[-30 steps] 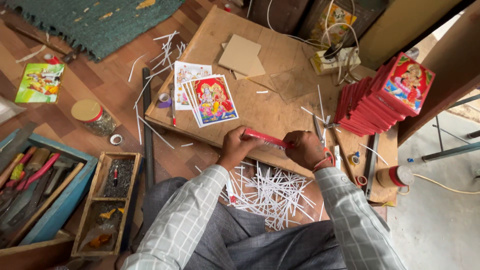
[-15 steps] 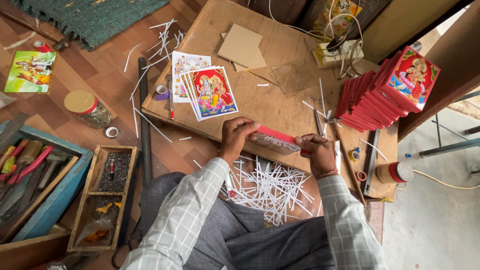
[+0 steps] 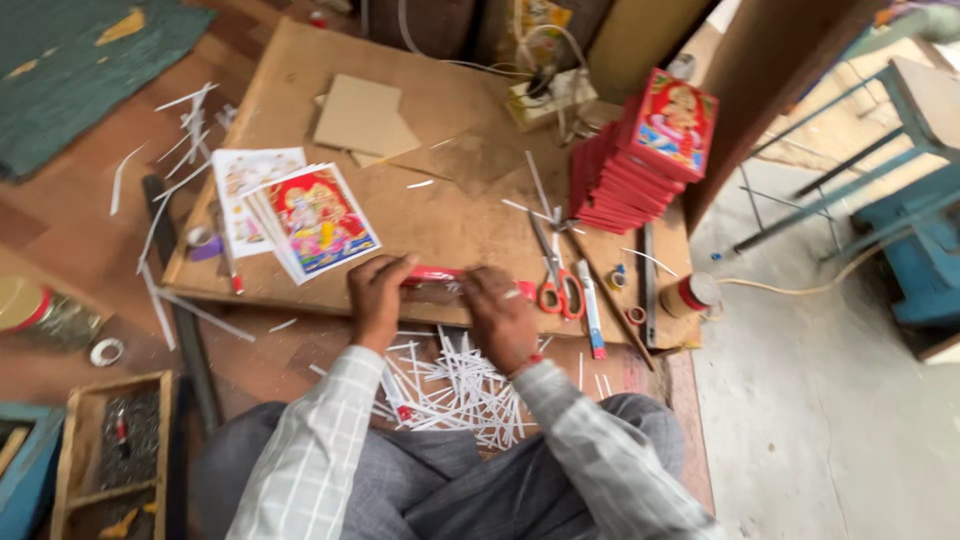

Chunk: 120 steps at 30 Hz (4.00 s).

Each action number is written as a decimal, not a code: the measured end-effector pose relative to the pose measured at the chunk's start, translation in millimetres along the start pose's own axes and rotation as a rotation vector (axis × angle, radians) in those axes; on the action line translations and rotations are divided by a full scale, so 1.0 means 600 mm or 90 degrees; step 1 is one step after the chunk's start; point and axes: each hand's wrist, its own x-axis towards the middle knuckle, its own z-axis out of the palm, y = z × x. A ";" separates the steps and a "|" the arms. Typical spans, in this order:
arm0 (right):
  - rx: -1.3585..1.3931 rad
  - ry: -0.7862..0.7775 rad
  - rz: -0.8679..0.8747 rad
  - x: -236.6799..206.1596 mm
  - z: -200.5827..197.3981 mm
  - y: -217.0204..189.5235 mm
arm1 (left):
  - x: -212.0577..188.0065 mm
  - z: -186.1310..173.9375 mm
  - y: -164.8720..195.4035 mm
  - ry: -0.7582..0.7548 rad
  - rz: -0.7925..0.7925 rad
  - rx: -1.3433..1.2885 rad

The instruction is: The person sits on the floor and assembles small printed cards by attaching a red decorative border to each one. They use scissors to trim the border, apply adhesive, and press the pieces together, then stack the finished cards on the table.

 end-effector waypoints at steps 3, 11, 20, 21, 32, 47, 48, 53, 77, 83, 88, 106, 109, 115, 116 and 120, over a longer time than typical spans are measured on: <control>-0.035 0.036 -0.012 0.017 0.004 -0.015 | -0.002 0.010 0.015 -0.009 -0.056 -0.017; 0.074 -0.113 0.197 0.042 0.008 0.022 | -0.004 0.034 0.045 0.036 -0.101 -0.028; 0.120 -0.162 0.230 0.034 0.011 0.064 | -0.072 0.081 0.106 -0.112 0.628 0.671; 0.110 -0.172 0.220 0.030 0.012 0.069 | -0.074 0.087 0.104 -0.141 0.648 0.689; 0.098 -0.235 0.245 -0.020 -0.024 0.112 | -0.026 0.076 0.051 -0.290 0.417 0.865; 0.131 -0.147 0.319 -0.064 -0.007 0.155 | -0.071 0.146 0.051 -0.275 0.596 0.614; 0.106 0.014 0.155 -0.079 -0.019 0.166 | -0.069 0.143 0.049 -0.289 0.565 0.617; 0.700 0.071 0.719 -0.124 -0.054 0.180 | -0.075 0.161 0.041 -0.306 0.535 0.545; 0.769 0.128 0.738 -0.122 -0.021 0.175 | -0.079 0.263 0.048 -0.315 0.398 0.691; 0.628 0.164 0.701 -0.109 -0.039 0.156 | -0.090 0.274 0.052 -0.290 0.391 0.700; 0.474 0.199 0.639 -0.092 -0.068 0.139 | -0.086 0.252 0.057 -0.329 0.324 0.721; 0.128 -0.051 0.242 -0.037 -0.119 0.124 | -0.037 0.044 0.120 -0.269 0.379 0.791; 0.034 -0.164 0.108 -0.010 -0.116 0.114 | -0.044 0.044 0.128 -0.276 0.390 0.756; -0.030 -0.313 0.063 0.027 -0.113 0.106 | -0.044 0.038 0.136 -0.259 0.324 0.754; -0.026 -0.299 0.091 0.025 -0.114 0.101 | -0.041 0.035 0.133 -0.258 0.304 0.755; 0.040 -0.218 0.301 -0.015 -0.104 0.072 | -0.059 0.024 0.076 0.044 0.361 0.566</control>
